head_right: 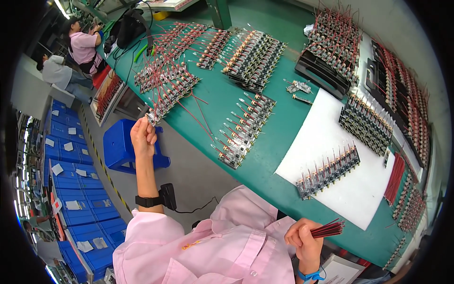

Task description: The person picks up a circuit board and a bundle of wires, then inserts the wires one at a time into the board. After filling the board, the person places it onto the table and picks up another circuit board to repeat the process.

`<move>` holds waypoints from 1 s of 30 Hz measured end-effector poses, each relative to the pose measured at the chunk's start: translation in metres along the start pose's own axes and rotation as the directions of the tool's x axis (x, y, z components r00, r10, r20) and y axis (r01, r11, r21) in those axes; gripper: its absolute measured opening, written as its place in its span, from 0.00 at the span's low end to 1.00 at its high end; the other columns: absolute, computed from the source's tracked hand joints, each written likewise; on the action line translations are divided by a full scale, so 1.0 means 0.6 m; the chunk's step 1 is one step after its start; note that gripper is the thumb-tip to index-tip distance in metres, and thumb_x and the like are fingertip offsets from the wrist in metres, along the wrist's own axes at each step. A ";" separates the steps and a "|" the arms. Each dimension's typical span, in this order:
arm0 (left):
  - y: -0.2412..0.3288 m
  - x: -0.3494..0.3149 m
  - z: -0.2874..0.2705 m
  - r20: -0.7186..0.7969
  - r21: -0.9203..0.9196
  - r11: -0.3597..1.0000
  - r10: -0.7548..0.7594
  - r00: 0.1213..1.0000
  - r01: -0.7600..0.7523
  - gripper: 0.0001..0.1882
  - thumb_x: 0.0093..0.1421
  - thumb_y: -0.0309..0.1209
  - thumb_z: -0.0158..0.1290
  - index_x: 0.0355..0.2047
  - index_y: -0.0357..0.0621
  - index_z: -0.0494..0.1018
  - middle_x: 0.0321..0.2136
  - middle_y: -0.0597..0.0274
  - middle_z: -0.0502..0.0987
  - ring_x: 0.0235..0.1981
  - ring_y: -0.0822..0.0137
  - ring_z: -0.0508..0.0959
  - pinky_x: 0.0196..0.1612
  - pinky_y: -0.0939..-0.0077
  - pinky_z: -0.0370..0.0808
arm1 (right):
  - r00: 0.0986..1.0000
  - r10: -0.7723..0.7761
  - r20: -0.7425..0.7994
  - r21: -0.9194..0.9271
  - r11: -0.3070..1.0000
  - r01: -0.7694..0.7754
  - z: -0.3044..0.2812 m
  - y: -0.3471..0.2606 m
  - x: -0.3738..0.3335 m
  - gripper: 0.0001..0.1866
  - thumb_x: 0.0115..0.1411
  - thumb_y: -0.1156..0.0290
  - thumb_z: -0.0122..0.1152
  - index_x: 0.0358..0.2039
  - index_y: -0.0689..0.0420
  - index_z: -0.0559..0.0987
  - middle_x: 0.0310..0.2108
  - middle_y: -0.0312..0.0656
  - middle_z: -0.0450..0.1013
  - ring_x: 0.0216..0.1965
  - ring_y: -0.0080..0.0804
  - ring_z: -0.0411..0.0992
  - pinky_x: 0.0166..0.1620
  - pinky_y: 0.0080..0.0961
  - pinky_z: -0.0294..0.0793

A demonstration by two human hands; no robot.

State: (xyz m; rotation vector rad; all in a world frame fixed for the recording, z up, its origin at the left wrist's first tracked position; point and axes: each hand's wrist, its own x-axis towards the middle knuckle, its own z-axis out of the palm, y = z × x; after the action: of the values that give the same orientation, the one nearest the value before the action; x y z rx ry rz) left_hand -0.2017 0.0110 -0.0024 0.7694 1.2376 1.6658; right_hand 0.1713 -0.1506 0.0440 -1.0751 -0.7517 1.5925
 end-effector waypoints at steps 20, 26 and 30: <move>0.059 -0.087 0.114 0.282 -0.088 0.980 -0.149 0.948 0.181 0.07 0.54 0.30 0.43 0.21 0.42 0.63 0.11 0.71 0.59 0.06 0.84 0.52 0.07 0.91 0.49 | 0.991 -0.125 -0.046 0.011 0.992 0.126 -0.010 -0.021 -0.029 0.21 0.55 0.62 0.43 0.15 0.67 0.67 0.05 0.32 0.52 0.07 0.17 0.47 0.15 0.18 0.54; 0.037 -0.184 0.221 0.453 -0.028 0.951 -0.263 0.852 0.308 0.07 0.54 0.30 0.42 0.21 0.42 0.62 0.10 0.72 0.58 0.06 0.84 0.52 0.06 0.91 0.48 | 0.952 -0.261 -0.160 -0.048 0.965 0.257 -0.049 -0.024 -0.080 0.21 0.55 0.61 0.42 0.14 0.66 0.65 0.03 0.30 0.47 0.05 0.18 0.46 0.13 0.18 0.55; 0.009 -0.265 0.295 0.564 -0.006 0.916 -0.329 0.758 0.401 0.07 0.54 0.30 0.43 0.21 0.42 0.62 0.09 0.72 0.57 0.06 0.84 0.51 0.07 0.89 0.47 | 0.914 -0.303 -0.271 -0.015 0.950 0.311 -0.093 -0.022 -0.126 0.20 0.55 0.63 0.41 0.15 0.65 0.66 0.04 0.30 0.49 0.06 0.18 0.47 0.14 0.18 0.55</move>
State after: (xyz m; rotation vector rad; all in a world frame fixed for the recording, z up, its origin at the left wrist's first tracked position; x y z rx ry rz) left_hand 0.0146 -0.0650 0.0615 0.7954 0.7909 1.0728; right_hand 0.2327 -0.2222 0.0533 -1.0689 -0.6728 1.1582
